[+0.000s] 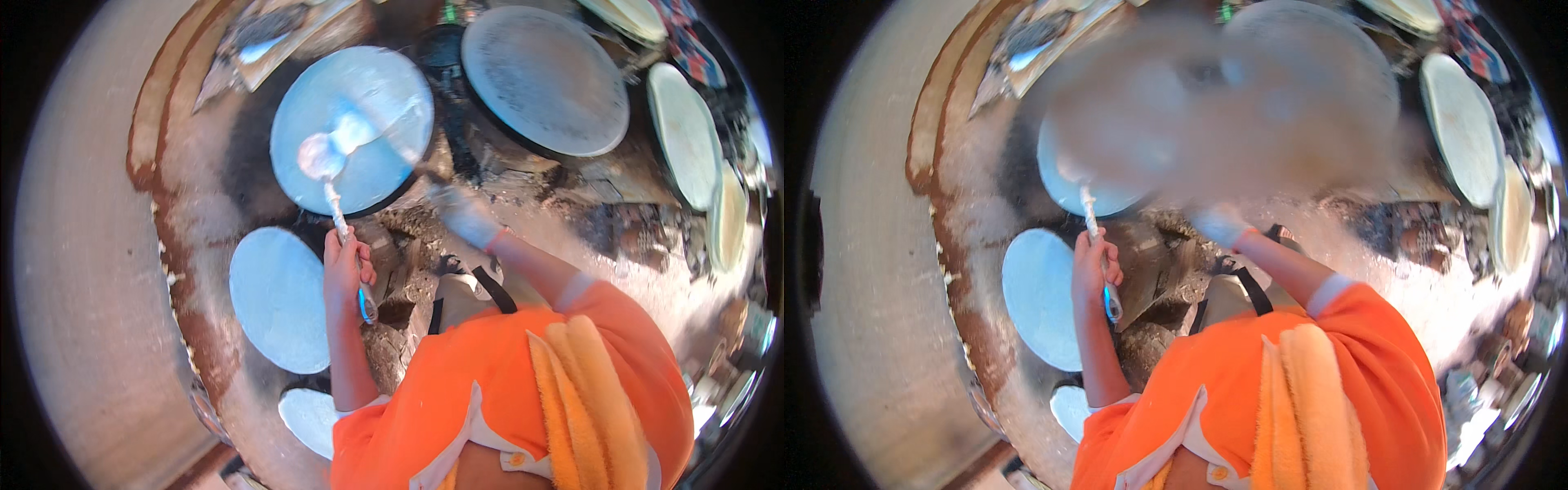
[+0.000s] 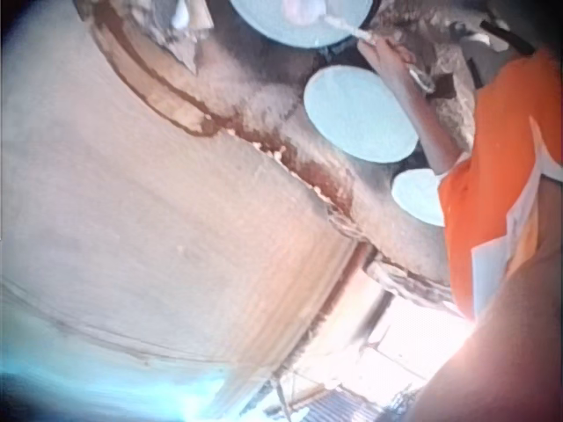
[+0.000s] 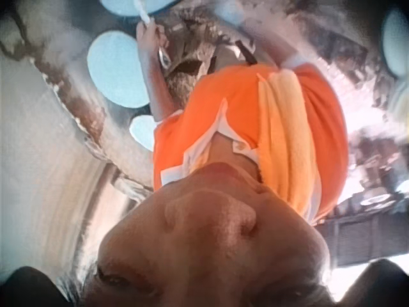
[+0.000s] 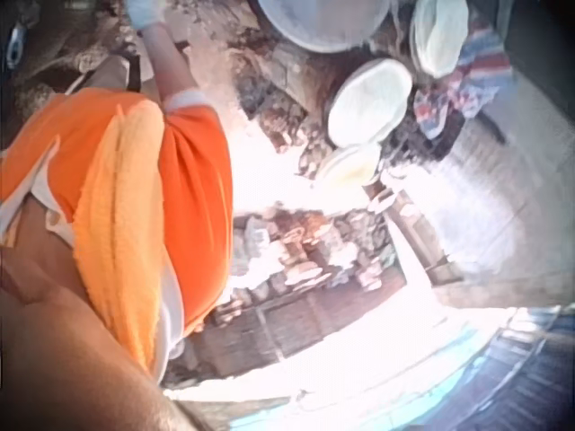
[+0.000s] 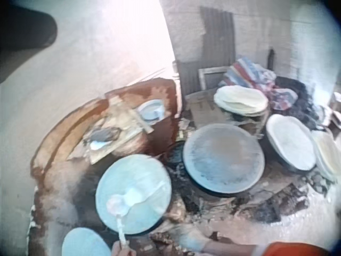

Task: The person scoops white batter from a large metal bowl and pours it onto several hot, round griddles. Using a long wooden stick, they spread the batter into thin, circular crepes. The person flips the crepes to cook both sides and stacks the finished ones on a nearby surface.

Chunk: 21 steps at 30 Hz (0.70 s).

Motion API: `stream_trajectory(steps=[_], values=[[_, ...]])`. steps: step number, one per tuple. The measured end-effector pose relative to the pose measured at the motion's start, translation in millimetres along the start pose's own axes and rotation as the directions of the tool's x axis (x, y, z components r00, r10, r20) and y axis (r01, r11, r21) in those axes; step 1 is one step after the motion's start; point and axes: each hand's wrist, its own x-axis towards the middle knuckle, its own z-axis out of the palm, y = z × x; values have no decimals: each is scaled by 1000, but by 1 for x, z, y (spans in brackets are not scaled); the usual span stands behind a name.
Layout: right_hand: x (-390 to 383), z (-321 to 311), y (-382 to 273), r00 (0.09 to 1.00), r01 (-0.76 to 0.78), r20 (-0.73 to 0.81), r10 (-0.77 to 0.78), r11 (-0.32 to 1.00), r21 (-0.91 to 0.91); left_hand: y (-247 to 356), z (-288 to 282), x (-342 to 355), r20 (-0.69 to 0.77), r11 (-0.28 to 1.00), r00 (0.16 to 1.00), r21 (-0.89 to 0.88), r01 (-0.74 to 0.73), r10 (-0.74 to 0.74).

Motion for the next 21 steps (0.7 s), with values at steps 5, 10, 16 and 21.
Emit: stream_trajectory(steps=[5, 10, 16, 21], values=[[15, -63, -15, 817, -576, 485, 310, 415, 705, 24, -20, -12, 533, 103, 833, -846, 523, 148], [0, -72, 2, 923, -277, 181, 341, 911, -305, 49, 10, -14, 520, 562, 772, -784, 262, 365], [-50, -85, 4, 959, -267, 122, 257, 961, 76, 95, 108, 11, 664, 859, 682, -502, 104, 306], [-100, -164, 126, 571, -494, -16, 821, 359, 792, 86, 242, -20, 694, 969, 701, -247, 18, 163]])
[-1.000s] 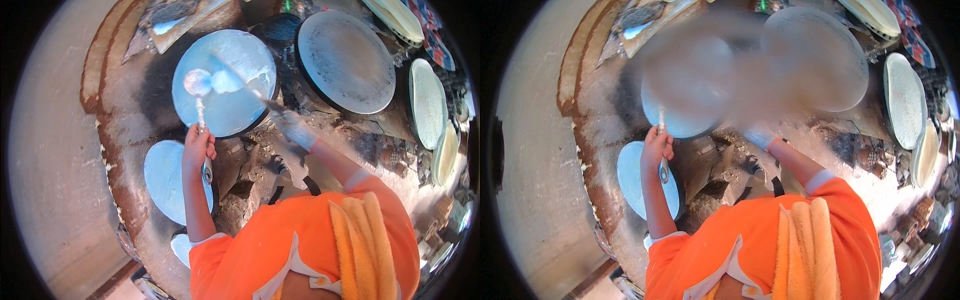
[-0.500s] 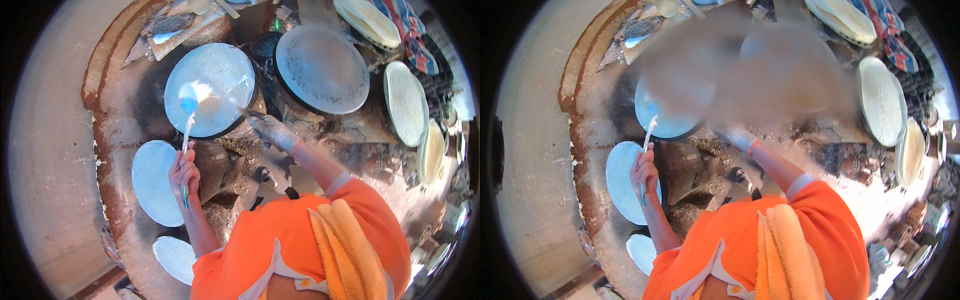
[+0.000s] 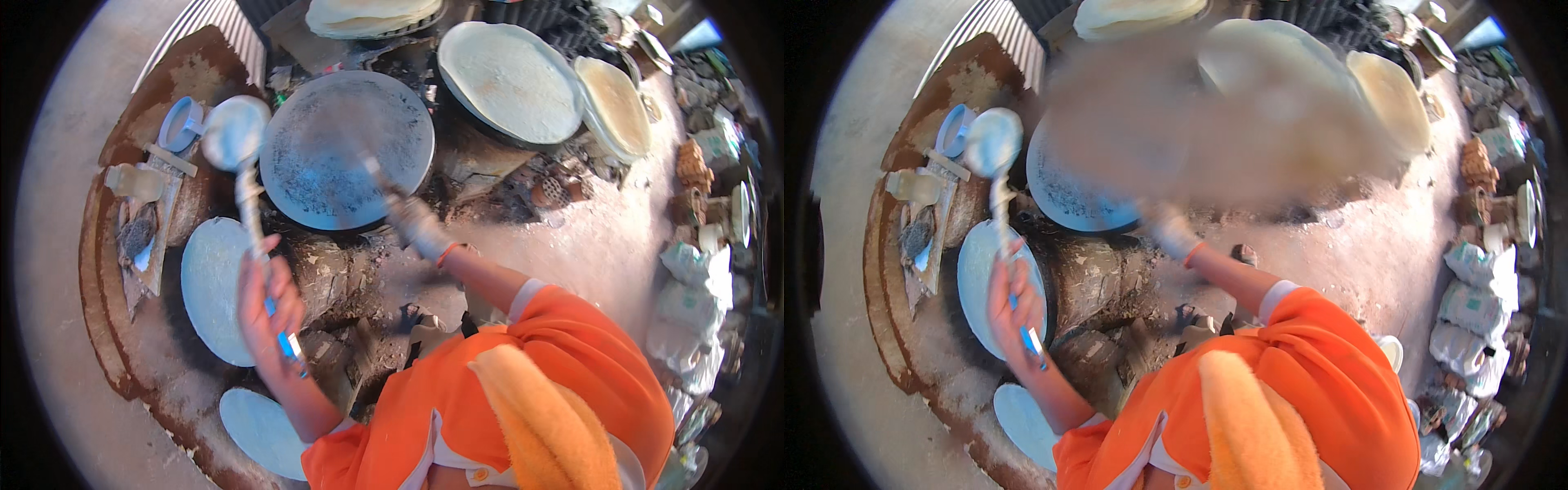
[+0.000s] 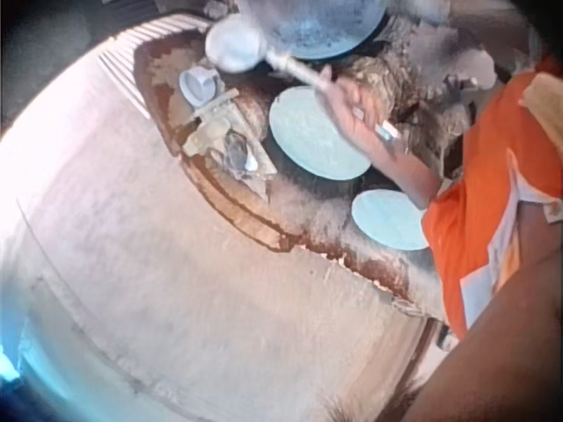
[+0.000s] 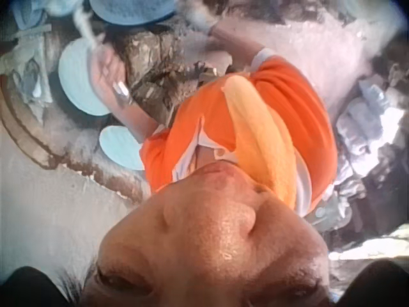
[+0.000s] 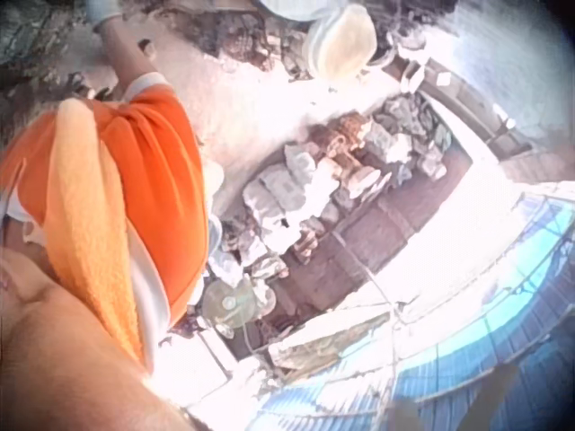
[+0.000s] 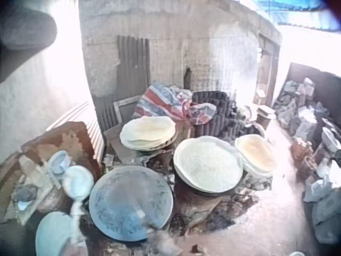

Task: The person scoops white batter from a large metal bowl and pours it onto several hot, round griddles. Using a long wooden stick, they spread the batter into thin, circular crepes. The person flips the crepes to cook both sides and stacks the finished ones on a nearby surface.

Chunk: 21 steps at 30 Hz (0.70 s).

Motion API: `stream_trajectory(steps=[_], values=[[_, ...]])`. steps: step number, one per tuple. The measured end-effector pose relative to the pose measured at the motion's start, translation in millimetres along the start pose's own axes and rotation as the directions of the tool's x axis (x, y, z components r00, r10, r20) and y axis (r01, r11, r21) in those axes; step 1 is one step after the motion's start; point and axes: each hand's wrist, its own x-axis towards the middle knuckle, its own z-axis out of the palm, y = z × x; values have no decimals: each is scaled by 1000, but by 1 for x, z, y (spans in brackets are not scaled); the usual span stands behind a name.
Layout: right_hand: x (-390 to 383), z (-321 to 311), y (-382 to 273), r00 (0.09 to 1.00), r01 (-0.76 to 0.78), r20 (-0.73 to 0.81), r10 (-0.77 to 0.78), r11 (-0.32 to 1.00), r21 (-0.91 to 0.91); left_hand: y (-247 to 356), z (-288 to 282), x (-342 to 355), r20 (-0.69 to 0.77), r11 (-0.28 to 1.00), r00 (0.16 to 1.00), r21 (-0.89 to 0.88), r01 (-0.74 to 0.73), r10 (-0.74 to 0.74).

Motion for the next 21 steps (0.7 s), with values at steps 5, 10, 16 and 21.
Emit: stream_trajectory(steps=[5, 10, 16, 21], values=[[54, -72, 55, 986, -31, -143, 82, 944, 327, -85, 38, 103, 35, 972, 974, -63, 226, -224], [32, -96, 50, 988, -125, -1, 152, 818, 561, -135, -10, 170, 163, -436, 938, 900, -15, 306], [35, -69, 47, 979, 14, -192, 61, 931, 364, -110, -9, 187, 109, -548, 964, 835, 42, 241], [32, -61, 17, 946, 282, -266, -185, 876, 391, -98, -30, 209, 25, -414, 944, 902, 121, 330]])
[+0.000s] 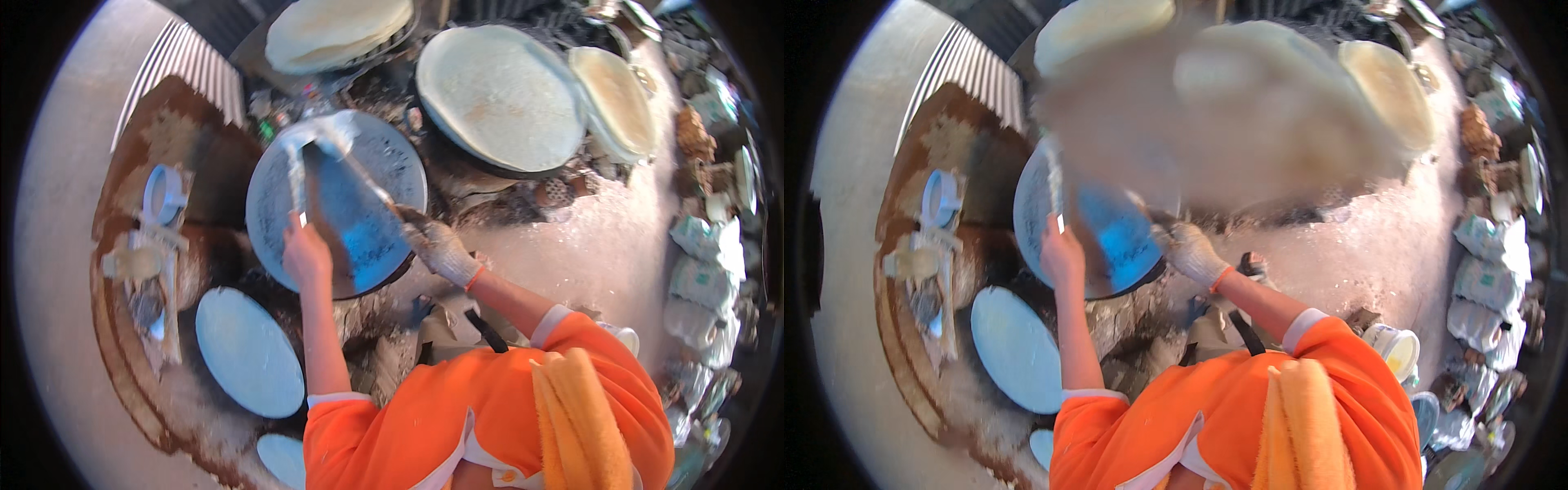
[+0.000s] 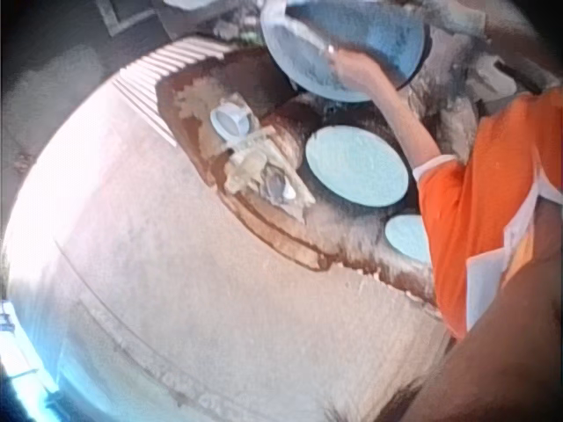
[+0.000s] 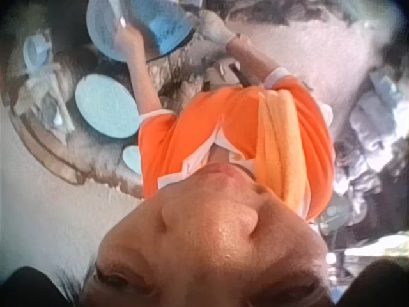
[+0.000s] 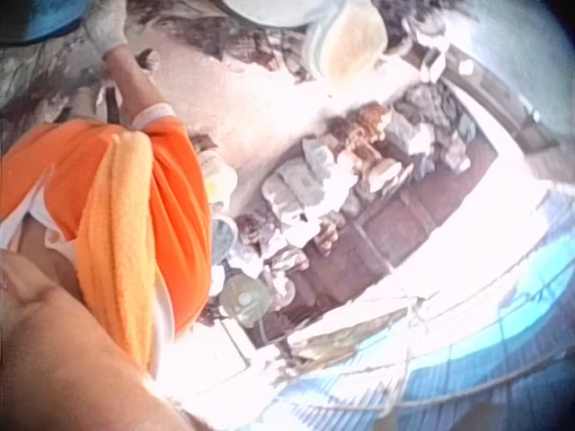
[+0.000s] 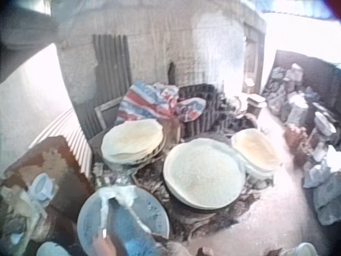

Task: The person scoops white batter from a large metal bowl and pours it onto several hot, round griddles. Using a long wooden stick, they spread the batter into thin, circular crepes. The person flips the crepes to cook both sides and stacks the finished ones on a nearby surface.

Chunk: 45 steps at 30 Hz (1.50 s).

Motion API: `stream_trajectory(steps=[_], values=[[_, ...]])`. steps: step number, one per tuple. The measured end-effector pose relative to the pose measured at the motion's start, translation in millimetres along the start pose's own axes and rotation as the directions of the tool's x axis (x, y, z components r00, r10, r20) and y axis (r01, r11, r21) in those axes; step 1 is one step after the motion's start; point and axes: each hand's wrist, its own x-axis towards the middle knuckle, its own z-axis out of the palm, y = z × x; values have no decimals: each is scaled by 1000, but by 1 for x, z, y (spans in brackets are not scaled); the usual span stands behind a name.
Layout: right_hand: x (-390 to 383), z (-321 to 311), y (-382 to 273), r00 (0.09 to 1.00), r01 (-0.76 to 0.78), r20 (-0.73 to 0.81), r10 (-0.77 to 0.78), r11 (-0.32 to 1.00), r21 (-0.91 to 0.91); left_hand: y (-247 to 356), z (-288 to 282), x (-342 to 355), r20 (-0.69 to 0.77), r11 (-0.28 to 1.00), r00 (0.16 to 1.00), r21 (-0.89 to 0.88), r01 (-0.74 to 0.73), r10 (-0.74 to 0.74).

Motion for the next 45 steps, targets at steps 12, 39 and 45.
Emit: stream_trajectory(steps=[12, 39, 45], values=[[15, 13, -47, 995, -32, -83, -58, 595, -803, -66, -64, -54, 155, 431, 943, -859, 276, -296], [56, 9, -65, 741, 595, 627, 241, 199, -779, -3, -121, -156, 381, -206, 823, -924, 322, -421], [131, -3, -60, 669, 561, 743, 22, 641, -524, 3, -116, -148, 406, -164, 734, -910, 381, -545]])
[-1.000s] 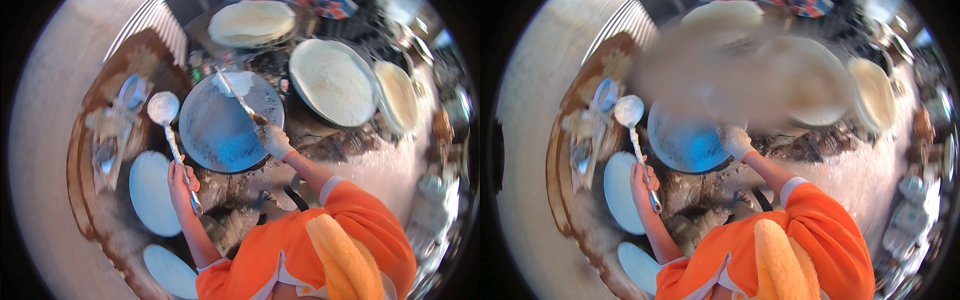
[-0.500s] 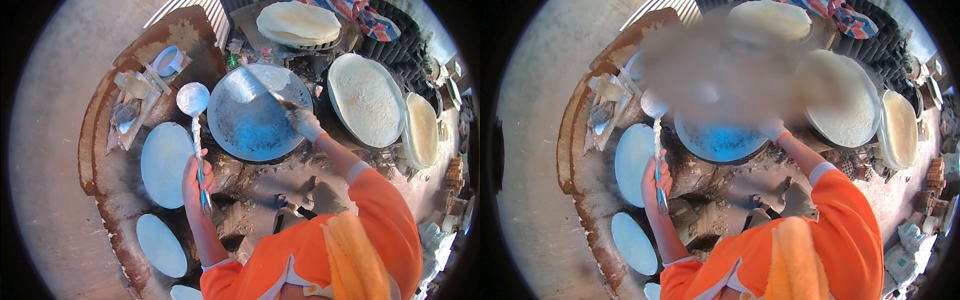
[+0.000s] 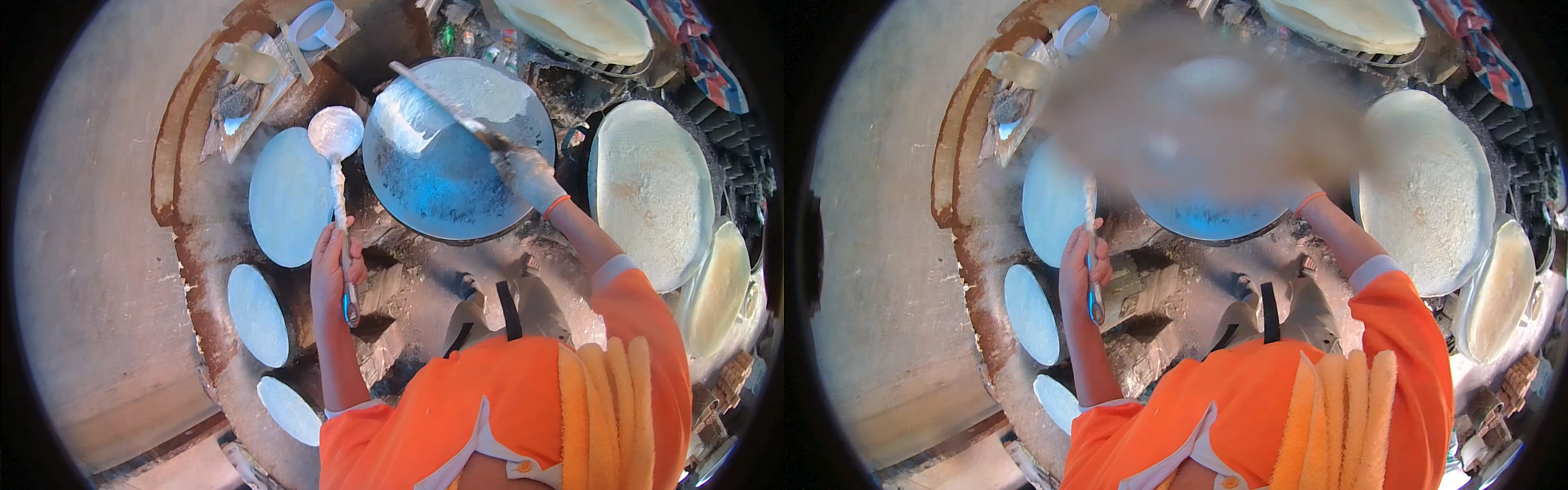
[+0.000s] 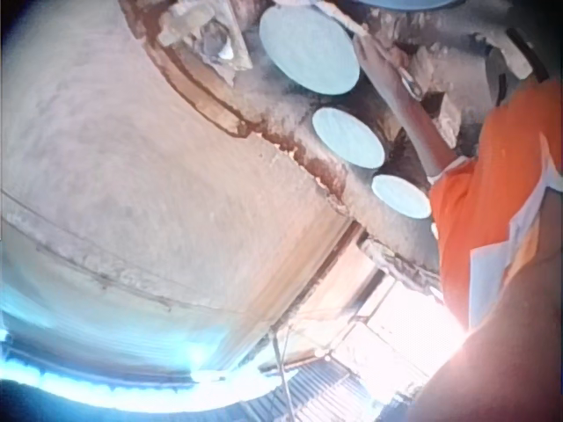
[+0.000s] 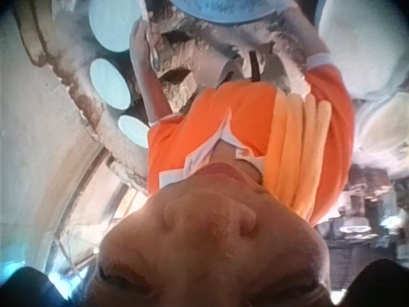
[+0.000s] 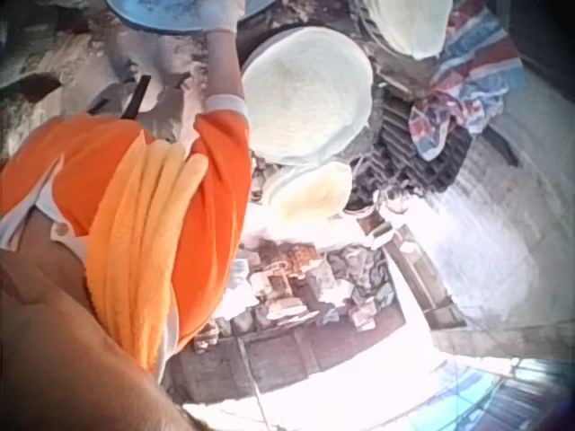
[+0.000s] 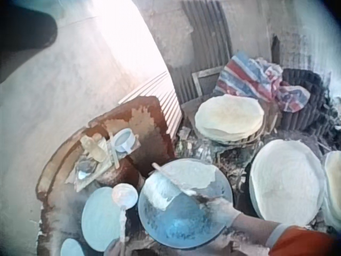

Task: The person scoops white batter from a large metal bowl and pours it onto several hot, round griddles. Using a long wooden stick, they spread the batter into thin, circular crepes. The person flips the crepes to cook both sides and stacks the finished ones on a nearby surface.

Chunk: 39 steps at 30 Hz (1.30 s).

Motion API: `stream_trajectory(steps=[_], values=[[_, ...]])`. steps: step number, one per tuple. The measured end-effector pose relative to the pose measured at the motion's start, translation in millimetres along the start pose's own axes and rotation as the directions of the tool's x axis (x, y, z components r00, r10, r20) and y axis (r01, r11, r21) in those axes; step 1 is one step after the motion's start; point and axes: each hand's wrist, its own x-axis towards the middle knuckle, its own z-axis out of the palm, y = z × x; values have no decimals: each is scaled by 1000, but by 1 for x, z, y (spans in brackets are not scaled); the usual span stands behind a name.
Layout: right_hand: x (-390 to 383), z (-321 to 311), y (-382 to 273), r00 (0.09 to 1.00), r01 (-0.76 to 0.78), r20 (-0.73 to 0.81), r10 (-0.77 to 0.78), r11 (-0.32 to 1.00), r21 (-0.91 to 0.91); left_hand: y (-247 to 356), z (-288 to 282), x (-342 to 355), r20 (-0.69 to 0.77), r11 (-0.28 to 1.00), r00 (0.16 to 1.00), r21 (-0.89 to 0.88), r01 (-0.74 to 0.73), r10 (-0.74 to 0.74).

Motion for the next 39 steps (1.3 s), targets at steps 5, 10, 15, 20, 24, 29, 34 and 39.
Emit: stream_trajectory(steps=[5, 10, 15, 20, 24, 29, 34, 39], values=[[-32, 27, 14, 965, 263, 70, -254, 944, -199, 0, -1, 10, -49, 994, 999, 110, 22, -17], [12, -20, -77, 867, -303, 259, 426, 863, -405, -1, 11, 121, 120, 865, 949, 392, -315, 291], [-75, 17, -22, 995, -91, 8, 96, 901, 424, -96, -2, 116, 161, 438, 738, 715, -545, 656], [-38, 12, -31, 997, 75, 11, -74, 985, -153, -149, -66, 21, 222, -62, 738, 969, -238, 638], [-32, 12, -68, 982, 22, 185, -35, 997, 70, -176, -67, -30, 210, -159, 756, 977, -140, 620], [-118, 3, -34, 911, -256, 387, 144, 932, 256, -204, -79, -82, 167, 300, 864, 892, -338, 475], [-194, 12, -61, 752, -657, 550, 362, 347, 670, -106, -107, -104, 272, 730, 927, 573, -373, 260], [-128, 213, -74, 831, -529, 447, 332, 221, 819, -24, -90, -39, 271, 918, 896, 93, -387, 350]])
